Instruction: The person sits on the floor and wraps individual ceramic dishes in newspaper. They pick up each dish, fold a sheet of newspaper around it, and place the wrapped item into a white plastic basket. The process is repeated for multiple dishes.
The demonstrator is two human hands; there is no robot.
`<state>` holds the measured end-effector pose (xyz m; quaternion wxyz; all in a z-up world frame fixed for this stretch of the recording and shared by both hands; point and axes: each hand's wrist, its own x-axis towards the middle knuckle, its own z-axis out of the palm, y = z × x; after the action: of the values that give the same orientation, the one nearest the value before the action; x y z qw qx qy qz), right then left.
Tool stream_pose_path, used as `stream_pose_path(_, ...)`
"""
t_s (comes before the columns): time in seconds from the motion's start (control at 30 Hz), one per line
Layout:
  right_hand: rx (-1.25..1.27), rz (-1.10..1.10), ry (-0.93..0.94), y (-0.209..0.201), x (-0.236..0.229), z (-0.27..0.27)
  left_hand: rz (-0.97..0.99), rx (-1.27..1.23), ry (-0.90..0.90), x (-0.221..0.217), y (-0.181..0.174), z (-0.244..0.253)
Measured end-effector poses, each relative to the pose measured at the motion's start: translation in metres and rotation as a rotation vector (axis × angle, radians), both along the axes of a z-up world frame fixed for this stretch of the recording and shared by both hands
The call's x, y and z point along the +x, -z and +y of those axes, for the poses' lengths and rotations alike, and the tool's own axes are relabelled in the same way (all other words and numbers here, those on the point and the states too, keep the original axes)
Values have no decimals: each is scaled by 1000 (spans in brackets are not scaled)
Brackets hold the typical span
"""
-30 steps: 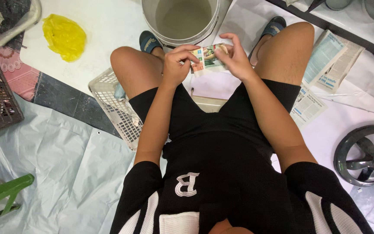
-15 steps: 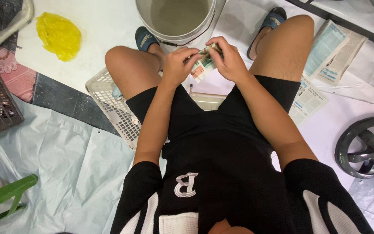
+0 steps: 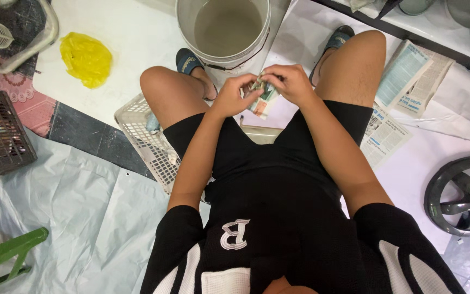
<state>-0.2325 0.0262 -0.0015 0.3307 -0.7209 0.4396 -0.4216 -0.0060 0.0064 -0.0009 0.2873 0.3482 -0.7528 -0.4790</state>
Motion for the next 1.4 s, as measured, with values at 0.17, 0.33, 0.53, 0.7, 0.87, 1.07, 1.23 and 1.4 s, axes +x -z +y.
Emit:
stream_pose_path(0.17, 246, -259, 75, -4, 1, 1, 274, 202, -238, -10, 12, 0)
stream_pose_path(0.33, 413, -451, -15, 36, 1, -3, 284, 249, -292, -8, 16, -7)
stream_pose_path(0.53, 247, -500, -122, 22, -3, -4, 507, 201, -147, -2, 24, -11)
stream_pose_path(0.7, 541, -663, -181, -7, -9, -3, 461, 194, -206, 4, 34, -14)
stream_pose_path(0.87, 338, -485, -81, 15, 2, -4, 360, 141, -238, -1, 19, -11)
stream_pose_path(1.07, 287, -510, 127, 19, 6, 0, 366, 246, -429, -8, -11, -5)
stream_pose_path(1.23, 251, -454, 129, 14, 7, 3, 167, 31, -429, -16, -5, -4)
stream_pose_path(1.4, 328, -241, 106, 11, 2, 9, 289, 39, -405, -15, -2, -6)
